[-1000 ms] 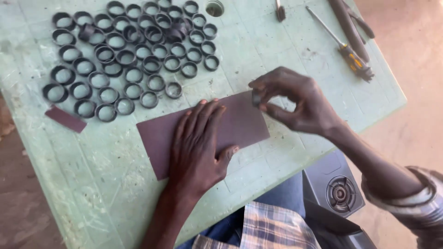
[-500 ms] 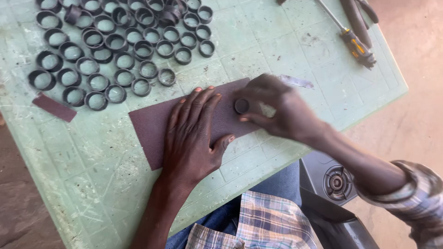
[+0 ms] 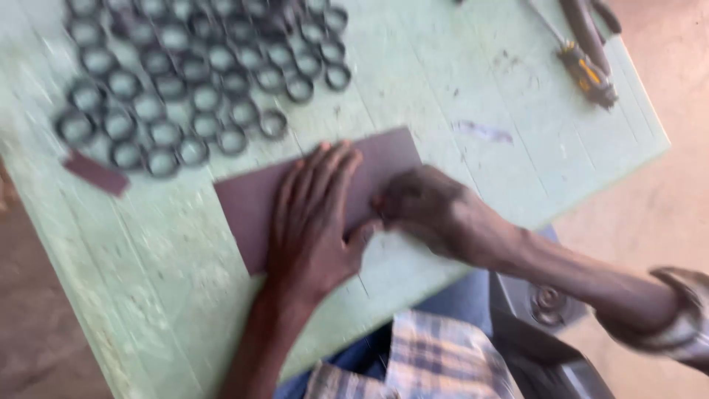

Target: Sanding the edges of small black rings using a piece of sandpaper on a table.

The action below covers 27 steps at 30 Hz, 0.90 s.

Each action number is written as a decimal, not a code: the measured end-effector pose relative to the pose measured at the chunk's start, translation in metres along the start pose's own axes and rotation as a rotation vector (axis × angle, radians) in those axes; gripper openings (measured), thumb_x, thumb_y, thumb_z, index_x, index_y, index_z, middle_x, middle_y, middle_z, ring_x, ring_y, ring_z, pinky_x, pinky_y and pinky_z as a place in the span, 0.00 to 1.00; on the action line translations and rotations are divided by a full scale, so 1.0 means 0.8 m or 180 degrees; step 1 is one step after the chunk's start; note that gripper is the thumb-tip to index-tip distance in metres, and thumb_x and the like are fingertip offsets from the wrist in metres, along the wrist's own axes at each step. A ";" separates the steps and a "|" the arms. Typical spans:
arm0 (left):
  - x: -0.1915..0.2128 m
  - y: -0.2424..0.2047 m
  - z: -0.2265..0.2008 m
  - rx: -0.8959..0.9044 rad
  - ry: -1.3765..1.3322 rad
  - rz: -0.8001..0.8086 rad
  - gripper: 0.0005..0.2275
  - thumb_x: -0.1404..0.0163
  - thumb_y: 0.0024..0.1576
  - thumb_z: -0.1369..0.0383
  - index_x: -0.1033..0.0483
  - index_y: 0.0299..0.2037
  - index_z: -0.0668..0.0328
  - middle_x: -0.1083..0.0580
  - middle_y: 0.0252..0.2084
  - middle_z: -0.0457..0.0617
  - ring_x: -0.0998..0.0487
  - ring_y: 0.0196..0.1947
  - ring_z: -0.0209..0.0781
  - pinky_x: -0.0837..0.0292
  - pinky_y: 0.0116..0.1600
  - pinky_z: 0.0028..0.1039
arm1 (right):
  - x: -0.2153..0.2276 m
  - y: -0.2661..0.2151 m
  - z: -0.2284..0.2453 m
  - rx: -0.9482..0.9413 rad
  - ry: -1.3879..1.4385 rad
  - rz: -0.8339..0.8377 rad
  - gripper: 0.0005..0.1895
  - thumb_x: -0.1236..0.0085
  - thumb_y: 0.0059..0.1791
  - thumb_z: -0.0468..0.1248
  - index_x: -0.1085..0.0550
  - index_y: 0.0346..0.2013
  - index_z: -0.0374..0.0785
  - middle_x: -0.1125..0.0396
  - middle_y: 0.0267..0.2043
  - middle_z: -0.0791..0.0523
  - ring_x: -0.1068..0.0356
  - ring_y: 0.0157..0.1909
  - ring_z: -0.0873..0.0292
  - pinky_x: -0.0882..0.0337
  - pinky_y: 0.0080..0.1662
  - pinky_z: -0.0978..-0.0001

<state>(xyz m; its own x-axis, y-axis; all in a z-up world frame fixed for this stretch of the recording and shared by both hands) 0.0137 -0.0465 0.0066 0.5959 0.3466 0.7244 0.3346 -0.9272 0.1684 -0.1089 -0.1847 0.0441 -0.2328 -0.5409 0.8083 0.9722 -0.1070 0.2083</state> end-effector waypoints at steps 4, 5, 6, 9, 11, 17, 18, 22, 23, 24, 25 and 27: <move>0.012 0.007 0.003 -0.0061 0.0024 -0.0040 0.37 0.40 0.54 0.57 0.43 0.72 0.62 0.42 0.75 0.54 0.48 0.77 0.51 0.58 0.78 0.45 | 0.013 0.016 -0.009 -0.0028 -0.0222 0.0023 0.07 0.39 0.48 0.27 0.20 0.41 0.35 0.26 0.51 0.51 0.26 0.55 0.49 0.24 0.57 0.60; 0.004 -0.003 -0.003 -0.0045 0.0021 -0.0054 0.37 0.40 0.54 0.57 0.43 0.72 0.62 0.42 0.75 0.54 0.48 0.77 0.51 0.58 0.78 0.45 | 0.008 0.001 -0.005 -0.0014 -0.0221 0.0039 0.07 0.39 0.48 0.27 0.20 0.41 0.35 0.26 0.51 0.51 0.26 0.55 0.49 0.24 0.57 0.60; 0.003 0.000 0.000 -0.0045 0.0019 -0.0043 0.38 0.39 0.52 0.56 0.43 0.70 0.62 0.42 0.74 0.55 0.49 0.76 0.52 0.59 0.76 0.46 | 0.004 -0.001 -0.005 0.0031 0.0354 0.0082 0.08 0.40 0.48 0.27 0.20 0.42 0.34 0.26 0.50 0.51 0.26 0.55 0.51 0.23 0.57 0.61; 0.004 -0.002 -0.003 -0.0035 0.0000 0.0020 0.39 0.39 0.51 0.55 0.43 0.70 0.63 0.42 0.74 0.55 0.49 0.76 0.52 0.59 0.76 0.47 | 0.036 0.009 -0.009 -0.0598 0.0269 -0.0096 0.11 0.37 0.48 0.28 0.21 0.45 0.32 0.28 0.49 0.49 0.26 0.48 0.54 0.23 0.51 0.63; 0.008 0.005 0.003 -0.0107 0.0156 -0.0092 0.38 0.40 0.54 0.56 0.43 0.71 0.62 0.42 0.75 0.55 0.49 0.76 0.52 0.58 0.77 0.45 | 0.053 0.013 -0.025 -0.1067 -0.0449 -0.0449 0.13 0.34 0.47 0.30 0.21 0.46 0.32 0.28 0.49 0.46 0.26 0.42 0.55 0.23 0.44 0.64; 0.004 0.007 0.000 -0.0048 -0.0050 0.0023 0.39 0.39 0.50 0.57 0.43 0.70 0.62 0.42 0.73 0.54 0.48 0.76 0.51 0.59 0.77 0.46 | 0.007 -0.021 -0.031 -0.0749 0.1273 -0.0318 0.13 0.36 0.53 0.38 0.27 0.49 0.40 0.29 0.53 0.56 0.25 0.56 0.60 0.20 0.59 0.62; 0.004 0.004 0.000 -0.0043 -0.0068 -0.0003 0.38 0.38 0.51 0.57 0.42 0.70 0.62 0.41 0.73 0.54 0.48 0.76 0.51 0.59 0.77 0.46 | 0.006 -0.023 -0.029 -0.0402 0.0643 -0.0300 0.14 0.34 0.50 0.38 0.25 0.48 0.41 0.27 0.53 0.57 0.25 0.57 0.59 0.24 0.59 0.59; 0.005 0.002 -0.001 -0.0032 -0.0084 -0.0053 0.38 0.37 0.50 0.56 0.42 0.69 0.63 0.41 0.73 0.55 0.48 0.75 0.51 0.59 0.76 0.46 | 0.017 -0.025 -0.024 -0.0731 0.0235 -0.0075 0.16 0.28 0.43 0.38 0.23 0.43 0.41 0.25 0.50 0.59 0.25 0.52 0.58 0.27 0.48 0.63; 0.010 0.003 0.002 -0.0035 -0.0065 -0.0075 0.38 0.37 0.50 0.56 0.42 0.69 0.63 0.41 0.73 0.55 0.48 0.75 0.51 0.59 0.76 0.46 | 0.020 -0.017 -0.023 -0.0704 0.0231 -0.0082 0.16 0.28 0.43 0.38 0.23 0.43 0.41 0.25 0.50 0.59 0.25 0.52 0.58 0.27 0.48 0.63; 0.008 0.003 0.001 -0.0036 -0.0054 -0.0066 0.38 0.38 0.50 0.57 0.42 0.69 0.63 0.41 0.73 0.54 0.48 0.75 0.51 0.59 0.76 0.46 | 0.022 -0.017 -0.018 -0.0620 0.0325 -0.0005 0.14 0.29 0.43 0.36 0.23 0.42 0.41 0.25 0.51 0.59 0.25 0.54 0.58 0.26 0.52 0.62; 0.006 0.002 0.000 -0.0037 -0.0043 -0.0056 0.38 0.38 0.50 0.57 0.42 0.69 0.62 0.41 0.73 0.54 0.48 0.76 0.50 0.59 0.77 0.47 | 0.025 -0.018 -0.013 -0.0537 0.0421 0.0072 0.13 0.30 0.44 0.34 0.24 0.41 0.41 0.25 0.51 0.59 0.24 0.55 0.58 0.25 0.57 0.62; 0.005 -0.001 -0.001 -0.0056 -0.0050 -0.0065 0.38 0.38 0.51 0.57 0.42 0.69 0.63 0.41 0.73 0.54 0.48 0.76 0.50 0.58 0.77 0.47 | 0.029 -0.010 0.000 -0.0607 0.0319 0.0155 0.16 0.30 0.43 0.33 0.23 0.44 0.39 0.25 0.50 0.57 0.25 0.54 0.57 0.25 0.55 0.62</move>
<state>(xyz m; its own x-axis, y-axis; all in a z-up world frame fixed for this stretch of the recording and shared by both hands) 0.0152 -0.0446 0.0099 0.6004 0.3675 0.7102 0.3339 -0.9222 0.1949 -0.1218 -0.1966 0.0615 -0.1908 -0.6286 0.7540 0.9718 -0.2294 0.0547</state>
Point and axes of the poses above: each hand's wrist, its own y-axis towards the middle knuckle, its own x-axis out of the back of the hand, z = x × y, the point moved 5 cm from there along y, towards the middle knuckle
